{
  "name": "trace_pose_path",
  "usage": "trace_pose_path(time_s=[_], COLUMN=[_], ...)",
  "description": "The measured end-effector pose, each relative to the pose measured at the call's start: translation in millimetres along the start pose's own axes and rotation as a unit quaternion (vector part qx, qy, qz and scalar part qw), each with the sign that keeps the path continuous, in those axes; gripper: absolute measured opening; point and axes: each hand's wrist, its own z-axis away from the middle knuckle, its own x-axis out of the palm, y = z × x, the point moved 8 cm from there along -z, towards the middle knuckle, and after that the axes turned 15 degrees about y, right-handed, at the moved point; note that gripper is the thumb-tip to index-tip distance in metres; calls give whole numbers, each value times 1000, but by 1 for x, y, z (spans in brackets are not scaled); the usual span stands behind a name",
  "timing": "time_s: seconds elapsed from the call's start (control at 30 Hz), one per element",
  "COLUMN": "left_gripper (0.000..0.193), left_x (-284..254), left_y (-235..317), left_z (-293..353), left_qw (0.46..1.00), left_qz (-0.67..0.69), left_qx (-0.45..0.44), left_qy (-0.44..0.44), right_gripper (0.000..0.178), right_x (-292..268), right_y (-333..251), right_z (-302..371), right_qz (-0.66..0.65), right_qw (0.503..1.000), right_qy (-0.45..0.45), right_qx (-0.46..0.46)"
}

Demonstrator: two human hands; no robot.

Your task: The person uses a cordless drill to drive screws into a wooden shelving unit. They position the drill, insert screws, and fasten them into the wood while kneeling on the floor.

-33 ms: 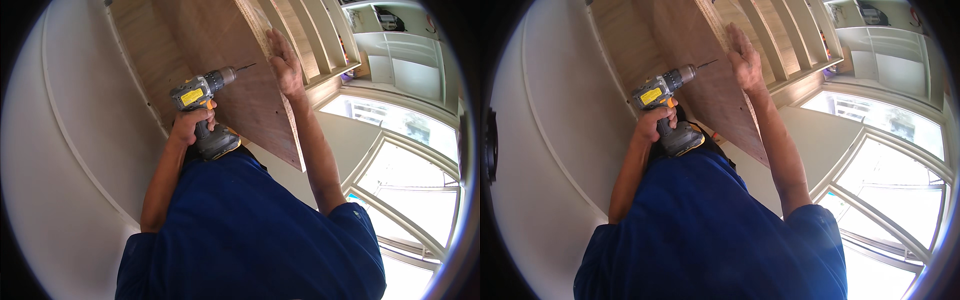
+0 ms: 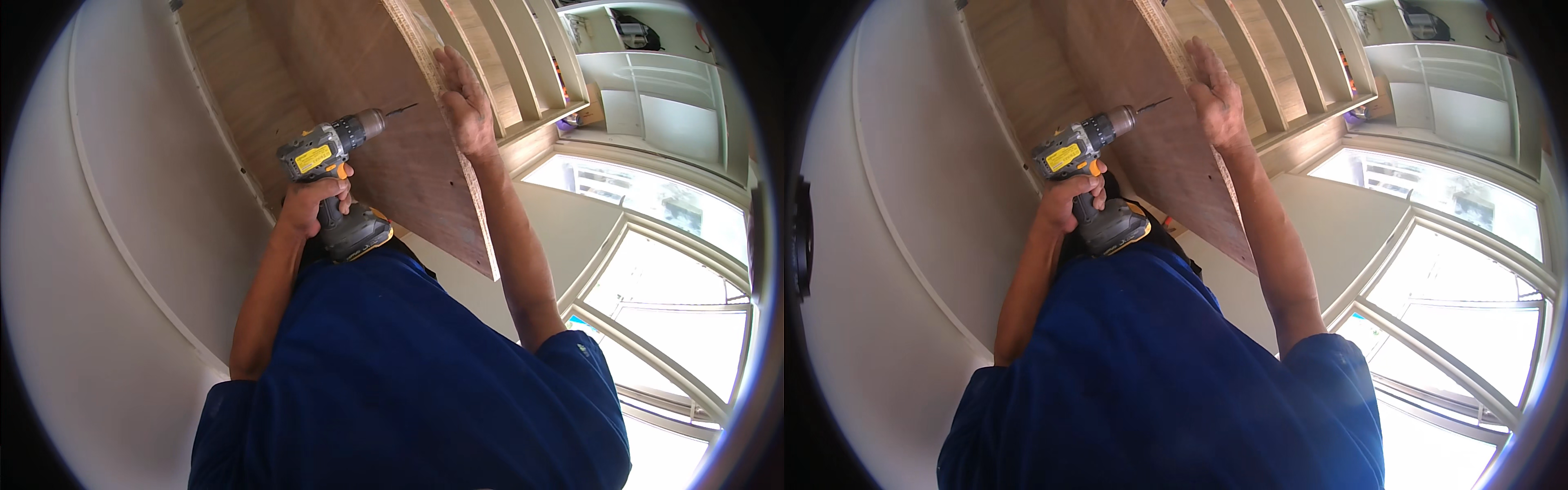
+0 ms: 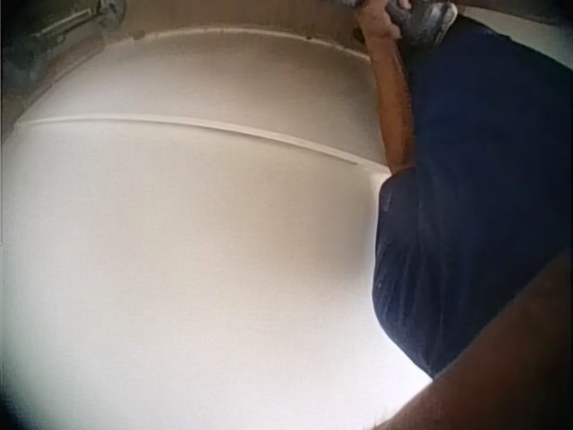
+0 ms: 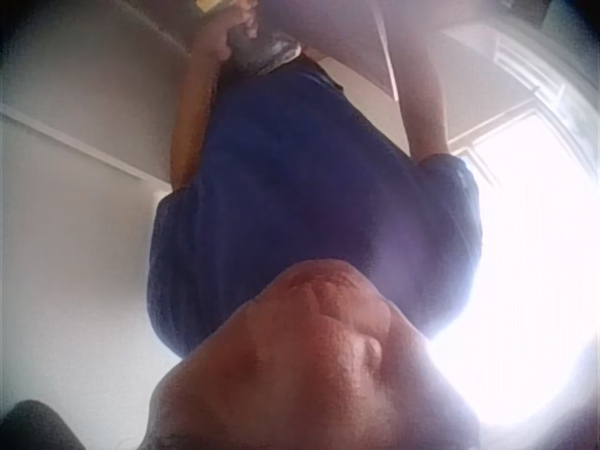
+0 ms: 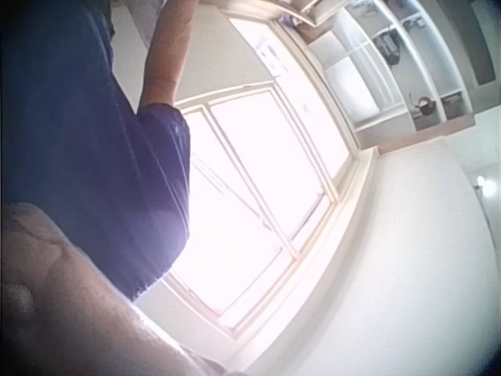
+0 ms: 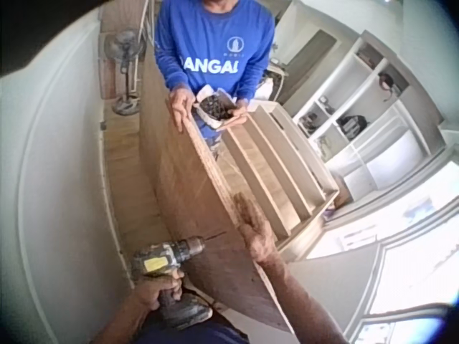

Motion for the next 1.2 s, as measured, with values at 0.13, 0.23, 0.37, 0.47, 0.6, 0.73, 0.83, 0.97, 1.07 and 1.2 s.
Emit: trace_pose_path(time_s=[0.13,0.23,0.37,0.47,0.6,0.73,0.83,0.97,1.07,1.2], left_gripper=[30,28,25,31,30,31,32,32,32,33], left_x=[-1,1,3,0,-1,0,-1,-3,-3,-1], left_y=[0,2,4,1,-1,0,-2,-4,-2,-3], left_z=[0,-3,-4,-6,-7,-6,-6,-7,-6,-7], left_qw=[1000,1000,1000,1000,1000,1000,1000,1000,1000,1000], left_qz=[-14,-8,5,-8,-13,-13,-8,-15,-13,-13], left_qx=[9,8,8,15,5,6,0,-8,-6,-12], left_qy=[-4,0,0,-14,-12,-11,-16,-22,-18,-18], right_gripper=[73,71,70,69,69,70,70,70,72,64], right_x=[3,4,4,6,8,5,5,5,10,1], right_y=[-3,-2,-4,-3,-5,-4,-4,0,-6,16], right_z=[2,-3,-3,-3,-2,-1,-1,-1,-2,-6], right_qz=[-47,-59,-60,-72,-96,-74,-82,-99,-99,-54], right_qw=[998,998,998,996,994,996,995,992,990,990], right_qy=[-4,-11,-19,-20,-9,-9,-9,-12,-29,-30], right_qx=[27,25,21,46,56,47,61,74,95,124])
